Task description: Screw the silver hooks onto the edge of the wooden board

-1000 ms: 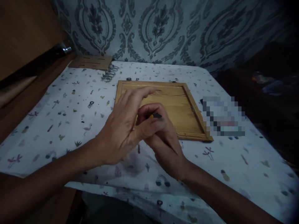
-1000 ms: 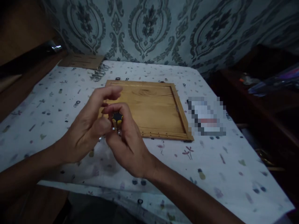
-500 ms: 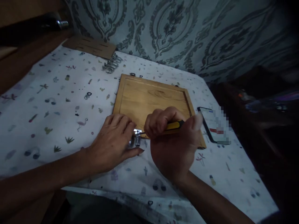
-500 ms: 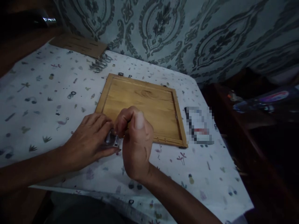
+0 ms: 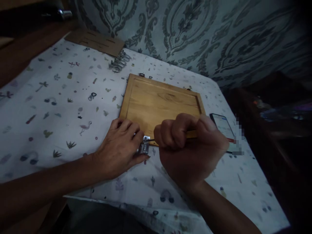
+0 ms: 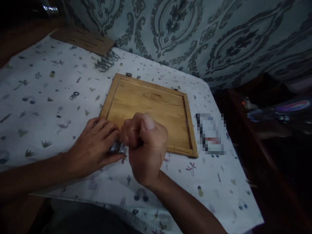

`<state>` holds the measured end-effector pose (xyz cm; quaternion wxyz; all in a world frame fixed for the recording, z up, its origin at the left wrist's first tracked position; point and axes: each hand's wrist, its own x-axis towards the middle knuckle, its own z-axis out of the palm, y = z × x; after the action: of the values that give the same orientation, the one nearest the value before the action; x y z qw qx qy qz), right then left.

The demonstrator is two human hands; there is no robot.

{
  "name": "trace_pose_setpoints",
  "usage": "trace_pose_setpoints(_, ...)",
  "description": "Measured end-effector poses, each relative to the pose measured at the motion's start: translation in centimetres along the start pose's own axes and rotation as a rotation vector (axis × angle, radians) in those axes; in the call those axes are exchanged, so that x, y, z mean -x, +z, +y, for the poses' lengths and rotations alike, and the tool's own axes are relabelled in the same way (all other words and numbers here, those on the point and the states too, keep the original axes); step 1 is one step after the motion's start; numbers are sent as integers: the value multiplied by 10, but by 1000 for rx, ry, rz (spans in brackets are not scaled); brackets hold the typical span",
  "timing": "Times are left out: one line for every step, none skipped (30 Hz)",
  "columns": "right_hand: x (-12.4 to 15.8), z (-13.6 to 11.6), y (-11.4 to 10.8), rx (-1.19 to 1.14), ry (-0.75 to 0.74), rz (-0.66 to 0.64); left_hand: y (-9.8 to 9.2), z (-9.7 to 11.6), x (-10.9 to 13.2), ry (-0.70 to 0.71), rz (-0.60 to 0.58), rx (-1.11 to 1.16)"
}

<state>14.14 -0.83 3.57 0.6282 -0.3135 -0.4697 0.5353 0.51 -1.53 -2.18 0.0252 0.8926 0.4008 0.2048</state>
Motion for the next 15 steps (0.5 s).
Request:
trace_pose_setpoints(0,-1,-1,-1,7,-15,0,0,0,0,1,1)
trace_pose_setpoints(0,-1,-1,0,17,-29,0,0,-1,0,1,0)
trace_pose_setpoints(-1,-1,-2,4,25,-48,0,0,-1,1,2,-3)
trace_pose_setpoints(-1,-2,-2,13,37,-69,0,0,-1,1,-1,-6)
trace_pose_setpoints(-1,-2,-3,24,46,-90,0,0,-1,-1,-6,-10)
trace_pose_setpoints(-1,-2,-3,38,52,-105,1,0,-1,-2,-12,-13)
trace_pose_setpoints(-1,-3,-3,53,57,-117,1,1,-1,-2,-16,-16)
trace_pose_setpoints(-1,-3,-3,63,59,-127,1,1,-1,-3,-19,-19)
trace_pose_setpoints(-1,-3,-3,71,60,-134,1,1,-1,-3,-18,-22)
trace_pose_setpoints(0,-3,-2,76,65,-140,1,0,0,-3,-12,-22)
trace_pose_setpoints(0,-3,-2,77,66,-146,1,0,0,-2,-4,-22)
trace_pose_setpoints(1,-3,-2,76,67,-150,1,0,0,0,2,-20)
trace_pose_setpoints(1,-2,-1,74,64,-154,1,0,0,0,5,-15)
trace_pose_setpoints(1,-1,-1,72,60,-157,1,0,0,1,4,-10)
trace_pose_setpoints(1,0,-1,72,53,-160,1,0,0,4,4,-5)
